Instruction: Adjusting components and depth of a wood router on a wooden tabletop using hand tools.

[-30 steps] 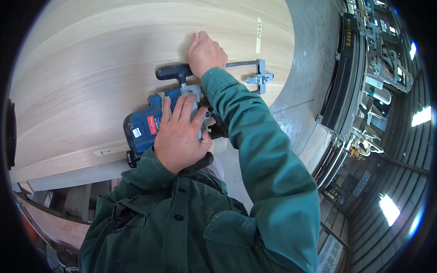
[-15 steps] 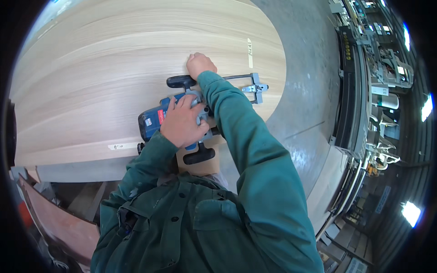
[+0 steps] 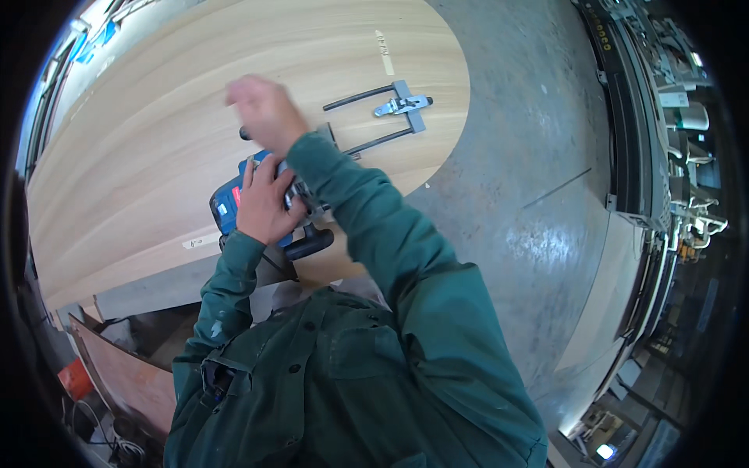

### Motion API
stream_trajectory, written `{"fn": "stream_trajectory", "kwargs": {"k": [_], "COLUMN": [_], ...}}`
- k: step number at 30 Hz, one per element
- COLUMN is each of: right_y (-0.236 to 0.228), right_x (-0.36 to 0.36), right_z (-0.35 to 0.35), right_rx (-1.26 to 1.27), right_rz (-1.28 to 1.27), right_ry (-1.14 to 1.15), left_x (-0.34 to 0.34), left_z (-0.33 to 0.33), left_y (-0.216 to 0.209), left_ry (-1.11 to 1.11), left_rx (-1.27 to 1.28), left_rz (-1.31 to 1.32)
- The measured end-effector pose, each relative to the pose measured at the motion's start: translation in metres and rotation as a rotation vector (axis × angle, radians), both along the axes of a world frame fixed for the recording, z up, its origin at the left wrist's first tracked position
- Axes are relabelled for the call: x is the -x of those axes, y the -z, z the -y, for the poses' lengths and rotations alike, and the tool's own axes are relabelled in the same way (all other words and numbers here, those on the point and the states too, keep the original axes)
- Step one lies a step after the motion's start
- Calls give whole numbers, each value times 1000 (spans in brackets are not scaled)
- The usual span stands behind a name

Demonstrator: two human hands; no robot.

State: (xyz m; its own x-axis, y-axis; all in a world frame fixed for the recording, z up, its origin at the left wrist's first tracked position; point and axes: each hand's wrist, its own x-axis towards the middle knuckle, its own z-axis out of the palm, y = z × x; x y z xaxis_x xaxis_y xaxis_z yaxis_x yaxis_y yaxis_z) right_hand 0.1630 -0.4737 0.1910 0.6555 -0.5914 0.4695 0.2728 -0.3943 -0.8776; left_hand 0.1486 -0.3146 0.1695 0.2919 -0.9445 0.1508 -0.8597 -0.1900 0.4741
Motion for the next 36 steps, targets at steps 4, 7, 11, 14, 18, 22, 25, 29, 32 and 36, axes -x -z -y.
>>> {"fn": "stream_trajectory", "kwargs": {"k": [4, 7, 11, 14, 18, 22, 25, 29, 32, 36], "right_y": [-77, -106, -59, -13, 78, 119, 129, 130, 133, 129], "right_x": [17, 71, 169, 255, 299, 285, 284, 285, 291, 314], "right_z": [-24, 2, 46, 29, -36, -75, -82, -89, -86, -76], "right_rx": [200, 210, 39, -1046, -1420, -1395, -1295, -531, -106, 201], "right_rz": [-153, -305, -156, -61, 332, 320, 148, -304, -444, -515], "right_ry": [-99, -56, 251, 211, 341, 422, 292, 216, 148, 145], "left_x": [-5, 0, 5, 4, 2, 11, 14, 2, -3, 6], "left_z": [-4, -6, 0, -5, -4, 6, 12, -7, -13, 1], "left_y": [0, -1, -7, -12, -10, -6, -4, -8, -7, 11], "left_ry": [-8, -20, -1, -2, 11, 29, 28, -27, -34, 27], "left_rx": [-98, -36, -18, -15, 2, -18, -24, -10, -7, 73], "left_rz": [-26, -2, -2, 9, -16, -15, -8, 47, 52, -21]}}
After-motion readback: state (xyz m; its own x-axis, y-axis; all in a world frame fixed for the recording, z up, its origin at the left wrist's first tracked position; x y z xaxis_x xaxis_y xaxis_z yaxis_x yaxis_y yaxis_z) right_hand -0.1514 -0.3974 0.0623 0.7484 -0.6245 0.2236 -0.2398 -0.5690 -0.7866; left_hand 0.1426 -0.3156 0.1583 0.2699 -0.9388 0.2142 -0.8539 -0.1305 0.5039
